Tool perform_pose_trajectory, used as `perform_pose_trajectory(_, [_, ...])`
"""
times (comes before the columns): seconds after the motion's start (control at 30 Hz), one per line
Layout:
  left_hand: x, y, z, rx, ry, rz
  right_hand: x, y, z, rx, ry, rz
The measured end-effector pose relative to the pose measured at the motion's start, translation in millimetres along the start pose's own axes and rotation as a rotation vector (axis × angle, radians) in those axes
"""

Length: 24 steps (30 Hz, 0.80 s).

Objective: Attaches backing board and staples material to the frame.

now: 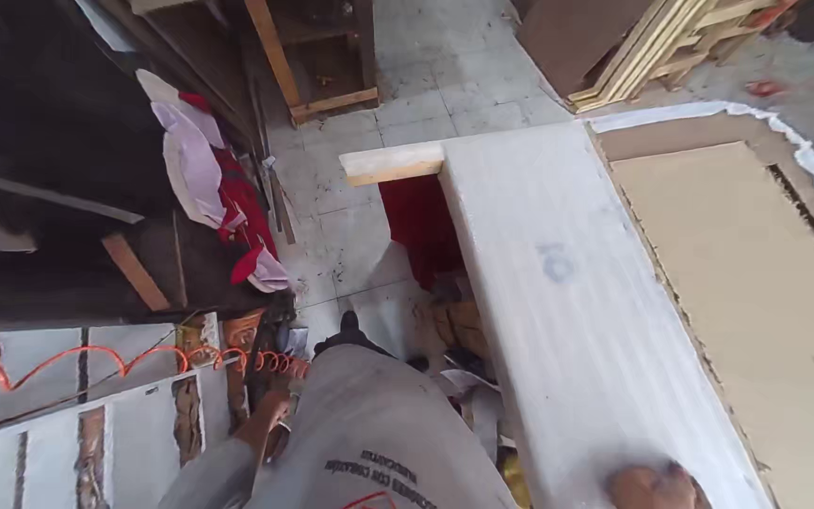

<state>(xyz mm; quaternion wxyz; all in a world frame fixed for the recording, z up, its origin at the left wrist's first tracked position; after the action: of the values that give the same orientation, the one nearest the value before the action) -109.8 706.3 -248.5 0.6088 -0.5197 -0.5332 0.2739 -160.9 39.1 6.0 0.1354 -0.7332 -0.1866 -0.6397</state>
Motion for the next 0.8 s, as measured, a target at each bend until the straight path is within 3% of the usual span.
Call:
perform_pose_trajectory(0.07, [17.7, 25.1, 24.3, -0.051, -0.119, 0.184, -1.8, 9.6, 42.3, 0.161, 0.164, -0.054])
perform_pose_trajectory(0.1, [25.4, 49.6, 35.2, -0.166, -0.175, 0.143, 2.3, 8.6, 68.8, 0.207, 0.178, -0.029])
perform_pose_trajectory(0.13, [35.3, 59.4, 24.9, -0.117, -0.219, 0.144, 9.4, 4.2, 94.9, 0.236, 0.176, 0.002])
perform_pose_trajectory(0.23, [76.4, 42.4, -77.7, 0.014, -0.342, 0.1, 29.4, -14.1, 173.4, 0.294, 0.164, 0.045])
perform_pose_trajectory(0.3, [95.1, 74.2, -130.9, -0.12, -0.445, 0.027, 34.2, -29.2, 211.0, 0.268, 0.163, 0.06])
perform_pose_trajectory(0.4, [125.3, 115.2, -243.6, -0.243, -0.525, 0.118, 25.6, -46.8, 235.2, 0.161, 0.206, 0.021])
perform_pose_trajectory(0.6, [130.3, 86.5, -491.3, -0.531, -0.512, 0.314, 12.8, -48.0, 263.4, -0.124, 0.207, -0.088])
perform_pose_trajectory(0.7, [118.0, 69.2, -563.2, -0.593, -0.391, 0.4, 11.6, -43.4, 288.3, -0.328, 0.138, -0.079])
perform_pose_trajectory(0.8, [111.7, 73.0, -600.3, -0.578, -0.22, 0.443, 13.5, -40.6, 308.8, -0.496, 0.128, -0.113])
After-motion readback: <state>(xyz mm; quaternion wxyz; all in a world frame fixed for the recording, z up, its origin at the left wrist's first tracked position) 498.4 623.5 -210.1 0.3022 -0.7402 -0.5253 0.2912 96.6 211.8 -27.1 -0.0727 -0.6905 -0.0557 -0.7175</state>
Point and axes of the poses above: each hand's wrist, its own y-axis towards the middle knuckle, its own x-axis out of the back of the hand, z = x × y, the point moved 3 cm from there along y, towards the middle knuckle, and after that the axes turned 13 degrees about -y, right-handed, at the moved point
